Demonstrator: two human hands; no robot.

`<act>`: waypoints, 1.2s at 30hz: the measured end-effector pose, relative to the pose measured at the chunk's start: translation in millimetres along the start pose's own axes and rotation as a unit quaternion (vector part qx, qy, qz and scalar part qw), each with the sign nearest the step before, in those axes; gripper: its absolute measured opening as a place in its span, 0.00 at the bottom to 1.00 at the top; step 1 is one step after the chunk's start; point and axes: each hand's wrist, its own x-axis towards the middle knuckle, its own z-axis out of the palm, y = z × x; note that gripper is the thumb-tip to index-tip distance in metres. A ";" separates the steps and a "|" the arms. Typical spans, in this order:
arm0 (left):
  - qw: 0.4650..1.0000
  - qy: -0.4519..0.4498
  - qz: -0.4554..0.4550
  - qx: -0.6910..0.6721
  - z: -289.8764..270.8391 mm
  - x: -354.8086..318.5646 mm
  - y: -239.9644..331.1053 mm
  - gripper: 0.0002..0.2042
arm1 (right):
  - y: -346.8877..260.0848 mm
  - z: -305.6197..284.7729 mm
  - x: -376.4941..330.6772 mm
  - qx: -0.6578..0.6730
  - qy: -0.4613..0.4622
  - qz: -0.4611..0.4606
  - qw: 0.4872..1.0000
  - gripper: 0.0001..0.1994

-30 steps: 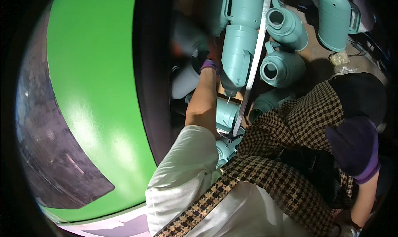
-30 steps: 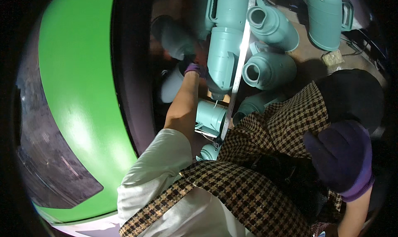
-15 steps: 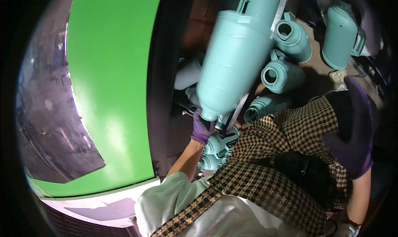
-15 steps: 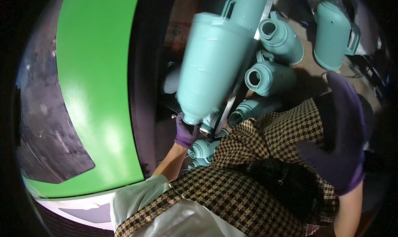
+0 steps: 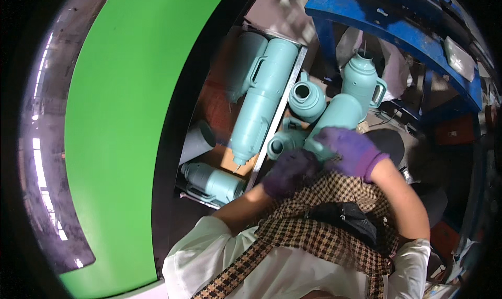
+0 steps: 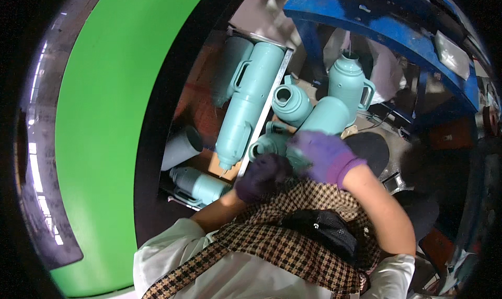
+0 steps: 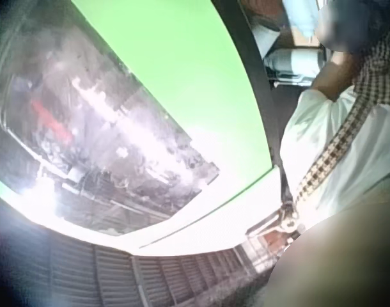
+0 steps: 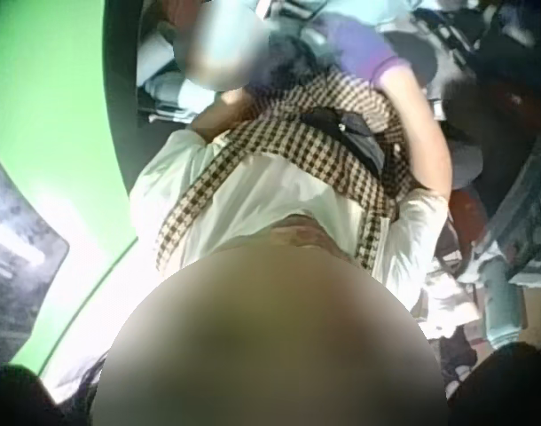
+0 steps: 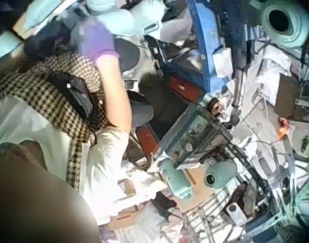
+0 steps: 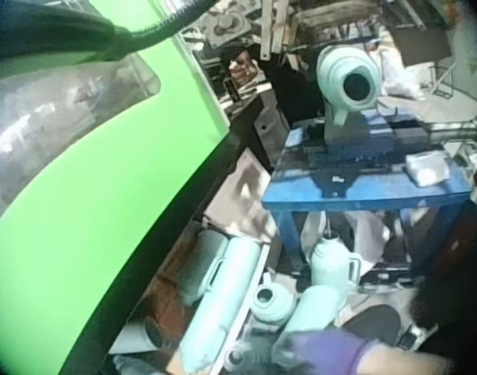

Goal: The person assembles light green thermos bottles by inserting white plastic stoppers into the openings and placing them into a cardboard box. The person also handles the thermoses to place them on a nearby table.

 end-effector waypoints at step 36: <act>0.635 -0.078 -0.170 0.749 -117.8 -42.1 86.7 0.05 | -31.5 -151.0 -112.1 -0.234 0.242 0.071 0.939 0.31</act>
